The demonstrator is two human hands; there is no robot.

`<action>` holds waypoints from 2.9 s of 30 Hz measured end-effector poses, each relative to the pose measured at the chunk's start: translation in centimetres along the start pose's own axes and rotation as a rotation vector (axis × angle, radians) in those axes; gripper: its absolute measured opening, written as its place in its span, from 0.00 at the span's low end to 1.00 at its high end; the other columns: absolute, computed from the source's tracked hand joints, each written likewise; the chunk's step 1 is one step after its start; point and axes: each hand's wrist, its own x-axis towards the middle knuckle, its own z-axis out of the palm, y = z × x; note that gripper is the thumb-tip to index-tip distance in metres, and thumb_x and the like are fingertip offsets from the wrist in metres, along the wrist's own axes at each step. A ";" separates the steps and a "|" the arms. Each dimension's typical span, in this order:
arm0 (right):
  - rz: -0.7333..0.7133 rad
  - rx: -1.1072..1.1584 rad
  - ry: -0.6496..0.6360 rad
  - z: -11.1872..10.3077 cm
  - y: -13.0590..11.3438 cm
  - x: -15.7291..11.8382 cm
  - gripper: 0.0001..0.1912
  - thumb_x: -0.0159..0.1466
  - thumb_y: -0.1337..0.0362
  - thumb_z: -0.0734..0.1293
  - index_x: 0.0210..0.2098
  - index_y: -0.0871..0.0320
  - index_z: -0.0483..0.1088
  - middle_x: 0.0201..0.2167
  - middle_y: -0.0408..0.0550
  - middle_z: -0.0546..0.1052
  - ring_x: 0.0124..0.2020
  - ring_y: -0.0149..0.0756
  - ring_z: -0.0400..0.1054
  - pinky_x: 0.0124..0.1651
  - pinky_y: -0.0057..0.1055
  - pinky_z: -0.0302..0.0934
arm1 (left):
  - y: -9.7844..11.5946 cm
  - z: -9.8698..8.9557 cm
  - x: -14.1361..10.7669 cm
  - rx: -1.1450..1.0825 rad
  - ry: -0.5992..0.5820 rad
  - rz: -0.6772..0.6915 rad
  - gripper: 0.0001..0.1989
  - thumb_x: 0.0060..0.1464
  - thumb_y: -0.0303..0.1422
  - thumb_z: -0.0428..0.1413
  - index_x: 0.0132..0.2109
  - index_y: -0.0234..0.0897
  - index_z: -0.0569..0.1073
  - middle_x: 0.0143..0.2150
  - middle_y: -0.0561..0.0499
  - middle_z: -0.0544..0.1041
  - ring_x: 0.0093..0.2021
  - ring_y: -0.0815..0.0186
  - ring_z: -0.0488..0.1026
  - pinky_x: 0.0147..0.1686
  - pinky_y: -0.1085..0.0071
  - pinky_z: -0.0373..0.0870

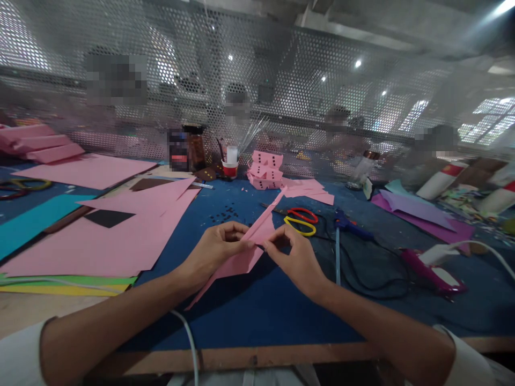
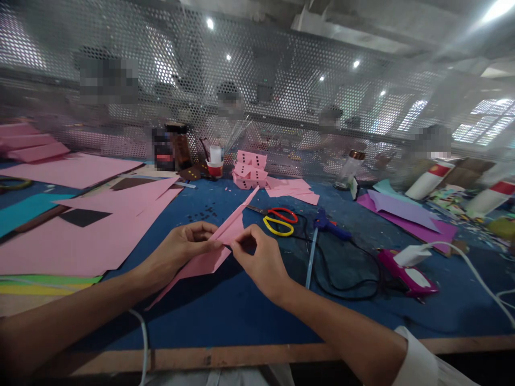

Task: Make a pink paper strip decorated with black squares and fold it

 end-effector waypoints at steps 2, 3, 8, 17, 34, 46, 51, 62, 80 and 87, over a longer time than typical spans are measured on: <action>-0.003 0.001 -0.004 0.0 -0.1 0.0 0.03 0.62 0.66 0.68 0.32 0.56 0.69 0.29 0.40 0.75 0.32 0.31 0.71 0.38 0.27 0.65 | 0.1 0.0 0.0 -0.001 0.004 0.001 0.14 0.44 0.34 0.69 0.38 0.36 0.76 0.33 0.54 0.79 0.31 0.71 0.73 0.33 0.77 0.67; -0.004 0.002 -0.007 0.0 -0.1 -0.1 0.03 0.62 0.66 0.68 0.32 0.56 0.69 0.29 0.40 0.75 0.32 0.31 0.71 0.38 0.26 0.65 | 0.1 0.0 0.0 0.004 0.007 0.003 0.14 0.44 0.34 0.69 0.38 0.36 0.76 0.33 0.54 0.79 0.31 0.71 0.73 0.33 0.77 0.67; -0.016 0.004 -0.017 -0.1 -0.2 -0.1 0.03 0.63 0.65 0.68 0.33 0.56 0.70 0.30 0.40 0.75 0.32 0.31 0.71 0.38 0.27 0.65 | 0.2 0.1 0.0 0.023 0.026 0.007 0.15 0.43 0.35 0.69 0.38 0.36 0.76 0.33 0.54 0.79 0.31 0.71 0.73 0.33 0.76 0.66; -0.038 -0.007 -0.016 -0.1 -0.3 -0.1 0.02 0.63 0.65 0.67 0.34 0.56 0.69 0.31 0.42 0.75 0.32 0.32 0.71 0.39 0.27 0.66 | 0.1 0.0 0.1 0.040 0.024 0.030 0.15 0.43 0.36 0.68 0.38 0.36 0.76 0.33 0.53 0.78 0.31 0.68 0.74 0.32 0.74 0.67; -0.064 -0.044 -0.008 0.0 -0.3 -0.1 0.01 0.62 0.67 0.67 0.34 0.56 0.70 0.30 0.42 0.76 0.32 0.32 0.71 0.38 0.28 0.66 | 0.3 0.2 0.0 0.012 0.018 0.015 0.15 0.43 0.35 0.69 0.38 0.35 0.75 0.32 0.53 0.78 0.30 0.70 0.73 0.31 0.76 0.66; 0.002 0.011 0.026 0.2 -0.1 -0.3 0.12 0.61 0.66 0.68 0.44 0.55 0.66 0.37 0.45 0.74 0.35 0.33 0.72 0.40 0.30 0.67 | 0.2 0.2 0.0 0.035 0.018 0.025 0.16 0.41 0.37 0.69 0.36 0.36 0.75 0.31 0.53 0.78 0.29 0.69 0.73 0.31 0.74 0.66; 0.005 0.020 0.034 0.3 0.2 -0.3 0.17 0.60 0.68 0.68 0.47 0.55 0.63 0.34 0.42 0.74 0.32 0.32 0.72 0.38 0.29 0.66 | 0.4 0.4 -0.1 0.040 0.006 0.014 0.16 0.42 0.36 0.69 0.37 0.36 0.74 0.33 0.53 0.79 0.32 0.68 0.75 0.33 0.74 0.68; -0.006 0.053 0.001 0.5 0.0 -0.3 0.21 0.60 0.67 0.68 0.52 0.54 0.61 0.31 0.40 0.72 0.32 0.33 0.72 0.39 0.31 0.67 | 0.5 0.4 -0.1 0.052 0.007 0.047 0.17 0.42 0.36 0.69 0.37 0.36 0.73 0.34 0.52 0.79 0.33 0.66 0.76 0.33 0.73 0.69; 0.019 0.035 -0.044 0.6 -0.6 -0.6 0.41 0.60 0.69 0.67 0.68 0.53 0.46 0.33 0.43 0.72 0.34 0.37 0.69 0.43 0.37 0.68 | 0.0 0.7 -0.4 0.070 -0.015 0.066 0.15 0.44 0.34 0.68 0.37 0.36 0.72 0.32 0.54 0.76 0.30 0.71 0.71 0.30 0.77 0.66; -0.008 0.063 -0.058 0.6 -0.7 -0.6 0.40 0.60 0.71 0.66 0.68 0.56 0.46 0.38 0.47 0.75 0.37 0.36 0.71 0.46 0.37 0.68 | -0.2 0.8 -0.4 0.085 -0.027 0.061 0.16 0.45 0.35 0.68 0.38 0.35 0.71 0.32 0.53 0.76 0.29 0.71 0.70 0.29 0.76 0.66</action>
